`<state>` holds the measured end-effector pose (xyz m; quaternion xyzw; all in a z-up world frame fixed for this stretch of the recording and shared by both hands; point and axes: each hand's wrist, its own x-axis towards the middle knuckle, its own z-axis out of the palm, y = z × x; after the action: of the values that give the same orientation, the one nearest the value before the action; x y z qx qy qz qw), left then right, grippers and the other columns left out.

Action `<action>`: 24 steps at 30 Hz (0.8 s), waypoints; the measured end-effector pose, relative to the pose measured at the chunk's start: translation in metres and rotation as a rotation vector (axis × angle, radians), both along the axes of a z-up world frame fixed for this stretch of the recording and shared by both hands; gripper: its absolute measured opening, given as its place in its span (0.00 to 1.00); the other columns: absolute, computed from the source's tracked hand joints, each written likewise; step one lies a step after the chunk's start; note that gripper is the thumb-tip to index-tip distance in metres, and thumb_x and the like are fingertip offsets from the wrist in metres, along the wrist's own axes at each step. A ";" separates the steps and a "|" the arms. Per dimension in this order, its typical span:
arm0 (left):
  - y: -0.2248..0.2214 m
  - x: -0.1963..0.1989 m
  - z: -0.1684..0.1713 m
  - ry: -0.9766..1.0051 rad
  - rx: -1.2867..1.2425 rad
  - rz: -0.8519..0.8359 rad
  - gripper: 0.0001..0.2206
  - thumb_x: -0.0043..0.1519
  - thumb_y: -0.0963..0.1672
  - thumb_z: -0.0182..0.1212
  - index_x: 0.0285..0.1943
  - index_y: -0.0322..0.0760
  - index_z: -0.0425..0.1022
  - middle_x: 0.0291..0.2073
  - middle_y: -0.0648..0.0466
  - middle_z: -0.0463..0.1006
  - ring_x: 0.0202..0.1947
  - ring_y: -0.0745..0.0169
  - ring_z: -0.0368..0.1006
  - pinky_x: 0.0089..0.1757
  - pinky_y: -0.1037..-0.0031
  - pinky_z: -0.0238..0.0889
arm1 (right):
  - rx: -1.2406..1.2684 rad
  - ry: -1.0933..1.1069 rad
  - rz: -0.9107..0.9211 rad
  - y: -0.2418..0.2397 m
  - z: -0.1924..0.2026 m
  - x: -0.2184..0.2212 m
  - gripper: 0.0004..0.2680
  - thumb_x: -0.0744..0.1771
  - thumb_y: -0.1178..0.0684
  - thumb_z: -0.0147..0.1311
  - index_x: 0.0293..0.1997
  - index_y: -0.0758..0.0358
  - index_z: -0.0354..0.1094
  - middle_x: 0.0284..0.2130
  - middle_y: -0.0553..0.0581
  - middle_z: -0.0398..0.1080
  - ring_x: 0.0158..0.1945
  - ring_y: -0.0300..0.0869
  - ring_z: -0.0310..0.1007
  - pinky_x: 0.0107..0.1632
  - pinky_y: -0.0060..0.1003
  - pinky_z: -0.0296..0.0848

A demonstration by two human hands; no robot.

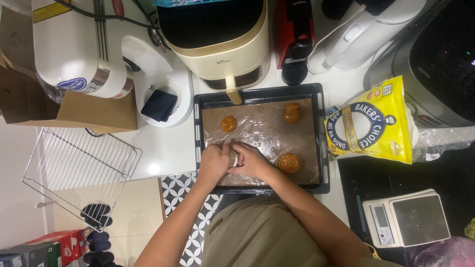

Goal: Preparing and molding mooncake pastries using a mold on a baking tray.

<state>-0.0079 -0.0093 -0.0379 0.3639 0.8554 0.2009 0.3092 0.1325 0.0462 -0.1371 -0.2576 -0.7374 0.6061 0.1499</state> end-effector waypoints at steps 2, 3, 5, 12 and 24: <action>0.001 0.001 0.004 0.003 0.004 0.012 0.22 0.66 0.49 0.51 0.32 0.22 0.79 0.30 0.27 0.77 0.38 0.26 0.75 0.44 0.50 0.67 | -0.002 -0.024 -0.006 -0.001 -0.006 -0.001 0.31 0.55 0.50 0.75 0.63 0.64 0.64 0.35 0.58 0.75 0.31 0.39 0.75 0.36 0.34 0.76; 0.002 0.001 0.004 0.002 0.003 0.011 0.22 0.66 0.49 0.51 0.32 0.22 0.79 0.30 0.27 0.77 0.38 0.26 0.75 0.44 0.50 0.67 | -0.003 -0.025 -0.007 -0.001 -0.008 0.000 0.31 0.55 0.50 0.75 0.63 0.64 0.64 0.35 0.58 0.75 0.31 0.39 0.75 0.36 0.34 0.76; 0.002 0.001 0.003 -0.006 0.009 0.022 0.22 0.66 0.49 0.51 0.31 0.23 0.79 0.31 0.27 0.77 0.38 0.26 0.75 0.44 0.50 0.67 | 0.015 -0.060 0.005 -0.001 -0.011 0.000 0.32 0.56 0.48 0.76 0.63 0.66 0.63 0.29 0.57 0.75 0.30 0.39 0.76 0.36 0.34 0.76; -0.003 -0.003 -0.016 0.055 0.039 -0.020 0.23 0.67 0.49 0.50 0.30 0.22 0.78 0.31 0.27 0.77 0.37 0.25 0.75 0.44 0.48 0.66 | 0.005 -0.001 -0.021 -0.002 -0.017 0.001 0.31 0.56 0.49 0.75 0.63 0.66 0.64 0.26 0.58 0.75 0.27 0.41 0.77 0.34 0.35 0.75; -0.005 -0.003 -0.020 0.056 0.101 -0.026 0.21 0.67 0.47 0.50 0.29 0.21 0.77 0.30 0.28 0.77 0.36 0.25 0.74 0.42 0.48 0.66 | -0.047 -0.052 -0.015 -0.002 -0.020 0.001 0.32 0.55 0.49 0.75 0.64 0.66 0.64 0.26 0.59 0.75 0.29 0.41 0.77 0.35 0.35 0.76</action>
<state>-0.0110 -0.0140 -0.0575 0.3956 0.8476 0.2295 0.2691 0.1337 0.0441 -0.1570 -0.2821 -0.7248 0.6152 0.1290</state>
